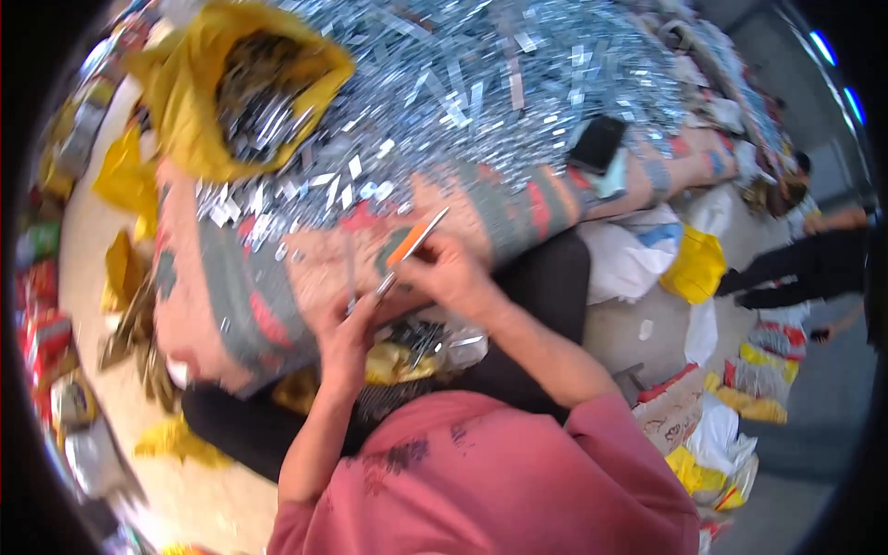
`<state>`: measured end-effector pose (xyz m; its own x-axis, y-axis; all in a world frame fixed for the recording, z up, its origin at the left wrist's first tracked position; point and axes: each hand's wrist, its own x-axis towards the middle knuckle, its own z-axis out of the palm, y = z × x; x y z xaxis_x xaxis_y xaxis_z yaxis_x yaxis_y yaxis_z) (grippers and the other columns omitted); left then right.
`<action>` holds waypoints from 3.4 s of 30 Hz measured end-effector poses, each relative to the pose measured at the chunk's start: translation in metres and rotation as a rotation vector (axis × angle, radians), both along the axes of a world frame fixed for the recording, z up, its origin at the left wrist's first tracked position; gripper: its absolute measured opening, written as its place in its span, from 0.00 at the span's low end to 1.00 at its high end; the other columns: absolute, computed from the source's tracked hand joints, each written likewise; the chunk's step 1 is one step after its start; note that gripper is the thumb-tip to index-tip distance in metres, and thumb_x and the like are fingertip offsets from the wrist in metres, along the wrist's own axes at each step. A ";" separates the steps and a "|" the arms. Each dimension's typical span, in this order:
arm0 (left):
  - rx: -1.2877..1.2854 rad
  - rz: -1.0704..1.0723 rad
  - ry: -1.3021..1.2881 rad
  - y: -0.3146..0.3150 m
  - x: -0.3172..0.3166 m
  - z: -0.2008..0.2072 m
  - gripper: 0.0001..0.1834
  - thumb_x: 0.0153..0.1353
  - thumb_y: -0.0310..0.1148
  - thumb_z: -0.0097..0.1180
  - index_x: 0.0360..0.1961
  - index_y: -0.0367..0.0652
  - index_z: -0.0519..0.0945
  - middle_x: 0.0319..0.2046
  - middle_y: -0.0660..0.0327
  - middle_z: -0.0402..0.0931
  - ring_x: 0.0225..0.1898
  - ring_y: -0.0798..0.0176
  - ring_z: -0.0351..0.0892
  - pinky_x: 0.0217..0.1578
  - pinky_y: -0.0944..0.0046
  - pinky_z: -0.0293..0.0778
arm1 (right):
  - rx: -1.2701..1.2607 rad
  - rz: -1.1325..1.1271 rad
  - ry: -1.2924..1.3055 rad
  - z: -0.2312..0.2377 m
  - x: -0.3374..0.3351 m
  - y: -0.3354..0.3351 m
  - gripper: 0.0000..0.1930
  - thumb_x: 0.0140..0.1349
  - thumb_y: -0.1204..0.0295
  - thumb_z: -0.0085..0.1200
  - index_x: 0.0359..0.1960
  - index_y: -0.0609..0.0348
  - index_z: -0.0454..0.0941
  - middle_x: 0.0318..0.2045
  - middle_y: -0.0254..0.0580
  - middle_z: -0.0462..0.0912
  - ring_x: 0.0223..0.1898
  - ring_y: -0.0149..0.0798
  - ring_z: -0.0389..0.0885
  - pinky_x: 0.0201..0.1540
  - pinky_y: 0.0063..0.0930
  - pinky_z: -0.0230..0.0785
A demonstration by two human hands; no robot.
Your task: The person assembles hardware fasteners by sliding washers onto metal rods, screwing nuts onto the rods, and fitting metal sleeves onto the rods by hand.
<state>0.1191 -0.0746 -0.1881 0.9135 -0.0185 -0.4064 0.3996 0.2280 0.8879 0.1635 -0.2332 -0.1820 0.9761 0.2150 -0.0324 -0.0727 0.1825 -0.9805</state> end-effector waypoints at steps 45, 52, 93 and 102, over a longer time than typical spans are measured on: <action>-0.334 -0.041 0.045 0.004 -0.009 -0.008 0.05 0.59 0.30 0.53 0.33 0.42 0.72 0.18 0.62 0.72 0.11 0.79 0.56 0.12 0.79 0.48 | 0.039 0.129 0.083 -0.002 0.002 -0.017 0.15 0.61 0.72 0.51 0.49 0.62 0.72 0.33 0.40 0.81 0.33 0.29 0.80 0.38 0.21 0.74; -0.190 -0.065 -0.042 0.005 -0.012 -0.016 0.04 0.59 0.28 0.53 0.32 0.40 0.72 0.19 0.62 0.73 0.12 0.76 0.62 0.13 0.77 0.55 | 0.052 0.143 0.203 -0.005 -0.004 -0.014 0.12 0.57 0.74 0.55 0.43 0.63 0.75 0.27 0.37 0.79 0.22 0.23 0.74 0.23 0.13 0.65; 0.459 0.116 -0.463 0.014 0.055 -0.003 0.05 0.53 0.27 0.55 0.31 0.39 0.77 0.19 0.65 0.68 0.21 0.69 0.66 0.23 0.68 0.62 | -1.015 -0.065 -0.595 -0.014 0.061 0.003 0.09 0.50 0.76 0.56 0.35 0.60 0.77 0.27 0.41 0.75 0.26 0.35 0.77 0.30 0.27 0.69; 1.100 -0.111 -0.669 -0.019 0.115 -0.025 0.05 0.52 0.32 0.53 0.26 0.43 0.76 0.29 0.55 0.75 0.31 0.49 0.75 0.31 0.55 0.70 | -1.026 -0.173 -0.604 -0.022 0.067 -0.015 0.04 0.52 0.77 0.53 0.29 0.61 0.73 0.26 0.44 0.74 0.26 0.44 0.77 0.30 0.34 0.69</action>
